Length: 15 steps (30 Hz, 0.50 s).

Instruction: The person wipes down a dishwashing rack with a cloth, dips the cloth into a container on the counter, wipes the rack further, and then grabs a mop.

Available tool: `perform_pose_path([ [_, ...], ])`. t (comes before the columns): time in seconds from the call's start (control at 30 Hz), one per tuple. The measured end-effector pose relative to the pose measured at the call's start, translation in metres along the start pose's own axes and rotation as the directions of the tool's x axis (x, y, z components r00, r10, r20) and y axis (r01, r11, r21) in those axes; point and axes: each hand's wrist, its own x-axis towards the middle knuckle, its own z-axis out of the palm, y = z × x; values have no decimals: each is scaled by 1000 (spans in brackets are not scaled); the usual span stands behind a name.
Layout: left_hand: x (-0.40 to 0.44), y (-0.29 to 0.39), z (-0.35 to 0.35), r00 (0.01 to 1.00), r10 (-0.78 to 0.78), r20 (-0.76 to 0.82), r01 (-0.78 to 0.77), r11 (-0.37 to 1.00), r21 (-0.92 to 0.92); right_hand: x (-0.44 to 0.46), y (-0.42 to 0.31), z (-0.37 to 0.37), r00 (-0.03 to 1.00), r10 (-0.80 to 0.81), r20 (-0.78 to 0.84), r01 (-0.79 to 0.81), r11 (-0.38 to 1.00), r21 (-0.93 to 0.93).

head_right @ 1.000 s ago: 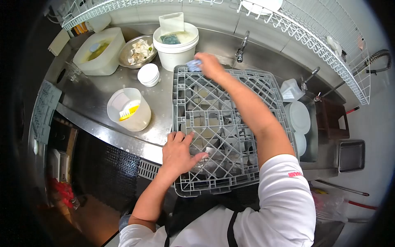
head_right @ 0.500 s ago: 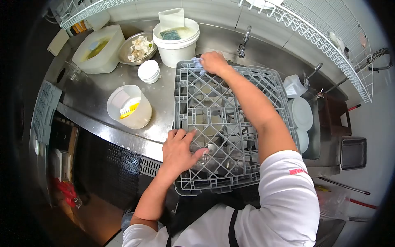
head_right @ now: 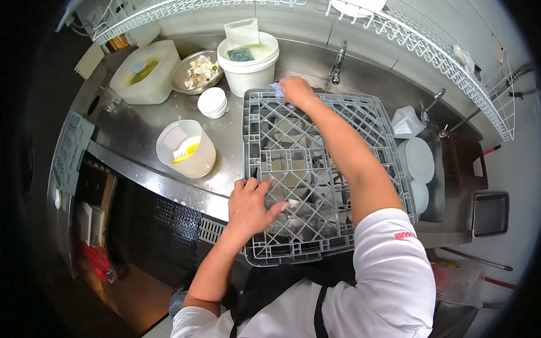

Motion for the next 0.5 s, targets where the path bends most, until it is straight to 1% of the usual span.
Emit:
perform_pose_path([
  [0.07, -1, 1, 1, 1000, 5, 7, -5, 1000, -5, -7, 3, -3, 988, 128, -84, -126, 992, 32],
  [0.13, 0, 1, 0, 1000, 5, 18, -5, 1000, -4, -9, -15, -12, 986, 81, -143, -41, 965, 261],
  [0.17, 0, 2, 0, 1000, 7, 18, -7, 1000, 0, -7, -26, -14, 982, 62, -177, 8, 929, 370],
  [0.27, -1, 2, 1, 999, 13, 30, -13, 1000, 12, 8, -34, -8, 994, -2, 113, -17, 987, 161],
  [0.37, 0, 1, 2, 1000, 17, 27, -17, 1000, 20, 23, -44, -16, 978, -13, 210, 2, 999, 53],
  [0.47, 0, 1, 1, 999, 18, 27, -19, 999, 30, 44, -50, -13, 936, -61, 347, 133, 973, -186],
  [0.5, 0, 2, 0, 999, 16, 29, -17, 999, 34, 49, -54, -7, 932, -54, 357, 141, 965, -223],
])
